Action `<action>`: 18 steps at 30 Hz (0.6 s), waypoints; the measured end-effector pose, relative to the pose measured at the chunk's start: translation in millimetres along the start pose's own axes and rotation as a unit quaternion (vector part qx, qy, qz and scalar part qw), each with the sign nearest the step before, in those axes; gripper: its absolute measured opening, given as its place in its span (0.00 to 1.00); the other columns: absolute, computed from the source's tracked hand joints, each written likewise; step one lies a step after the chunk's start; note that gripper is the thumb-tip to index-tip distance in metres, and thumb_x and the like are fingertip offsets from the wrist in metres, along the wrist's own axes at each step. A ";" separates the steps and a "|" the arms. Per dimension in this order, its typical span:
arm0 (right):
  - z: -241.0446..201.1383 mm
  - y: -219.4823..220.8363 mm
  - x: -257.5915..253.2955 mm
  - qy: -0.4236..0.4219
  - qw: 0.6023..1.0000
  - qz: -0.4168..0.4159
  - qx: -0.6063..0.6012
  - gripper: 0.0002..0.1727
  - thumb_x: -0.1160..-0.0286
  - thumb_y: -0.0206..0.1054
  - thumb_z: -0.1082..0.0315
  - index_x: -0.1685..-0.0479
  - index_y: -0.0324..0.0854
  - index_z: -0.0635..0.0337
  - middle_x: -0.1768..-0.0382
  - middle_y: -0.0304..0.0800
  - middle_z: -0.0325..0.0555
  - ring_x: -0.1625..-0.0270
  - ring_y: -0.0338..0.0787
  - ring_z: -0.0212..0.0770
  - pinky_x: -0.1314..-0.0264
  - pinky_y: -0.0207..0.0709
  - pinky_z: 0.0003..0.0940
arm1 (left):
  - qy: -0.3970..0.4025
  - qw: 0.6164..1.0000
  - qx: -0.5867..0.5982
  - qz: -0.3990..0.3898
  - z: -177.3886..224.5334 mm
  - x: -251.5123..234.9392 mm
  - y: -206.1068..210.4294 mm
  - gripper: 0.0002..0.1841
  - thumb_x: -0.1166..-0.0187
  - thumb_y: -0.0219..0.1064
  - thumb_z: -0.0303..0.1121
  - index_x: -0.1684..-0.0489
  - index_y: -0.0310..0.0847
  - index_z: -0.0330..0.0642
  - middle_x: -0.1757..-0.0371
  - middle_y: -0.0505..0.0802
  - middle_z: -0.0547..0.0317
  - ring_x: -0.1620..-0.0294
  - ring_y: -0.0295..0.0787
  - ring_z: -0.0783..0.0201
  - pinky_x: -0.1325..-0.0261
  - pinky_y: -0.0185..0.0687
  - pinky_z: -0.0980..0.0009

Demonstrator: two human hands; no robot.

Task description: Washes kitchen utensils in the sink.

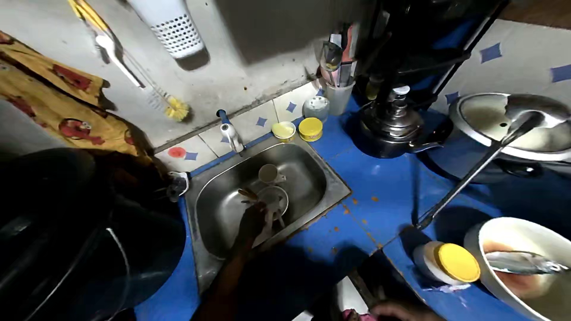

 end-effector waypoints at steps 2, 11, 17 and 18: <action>-12.2 -42.4 -5.0 0.006 0.999 0.032 0.016 0.17 0.16 0.64 0.68 0.33 0.84 0.63 0.49 0.94 0.53 0.55 0.94 0.44 0.48 0.89 0.46 | 0.015 1.000 0.004 0.005 -3.5 -5.0 5.2 0.18 0.10 0.58 0.36 0.32 0.83 0.36 0.38 0.91 0.39 0.34 0.88 0.44 0.26 0.77 0.45; -2.9 -165.5 21.4 -0.028 0.976 0.212 0.042 0.18 0.17 0.63 0.55 0.37 0.87 0.52 0.58 0.92 0.38 0.65 0.91 0.34 0.62 0.88 0.31 | -0.043 0.976 0.201 -0.074 17.5 -25.2 24.9 0.22 0.06 0.52 0.36 0.21 0.68 0.32 0.39 0.88 0.36 0.48 0.91 0.47 0.43 0.86 0.51; 2.6 -241.3 48.9 0.140 0.916 0.349 0.143 0.14 0.14 0.65 0.66 0.38 0.84 0.64 0.60 0.92 0.53 0.66 0.91 0.47 0.58 0.88 0.48 | -0.017 0.996 0.048 -0.077 2.5 -21.0 28.9 0.35 0.12 0.62 0.40 0.07 0.53 0.41 0.24 0.80 0.29 0.32 0.84 0.35 0.29 0.77 0.40; 7.6 -256.2 47.7 0.166 0.899 0.374 0.155 0.16 0.15 0.66 0.65 0.36 0.83 0.65 0.60 0.92 0.56 0.65 0.92 0.50 0.56 0.88 0.52 | 0.002 0.999 0.035 -0.034 4.0 -19.5 23.3 0.38 0.14 0.65 0.42 0.07 0.51 0.38 0.22 0.77 0.26 0.27 0.80 0.31 0.25 0.73 0.38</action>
Point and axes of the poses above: each hand's wrist, its own x-axis away from the middle knuckle, its own y-axis out of the palm, z = x × y, the point moved 10 cm from there along -x, towards the middle knuckle
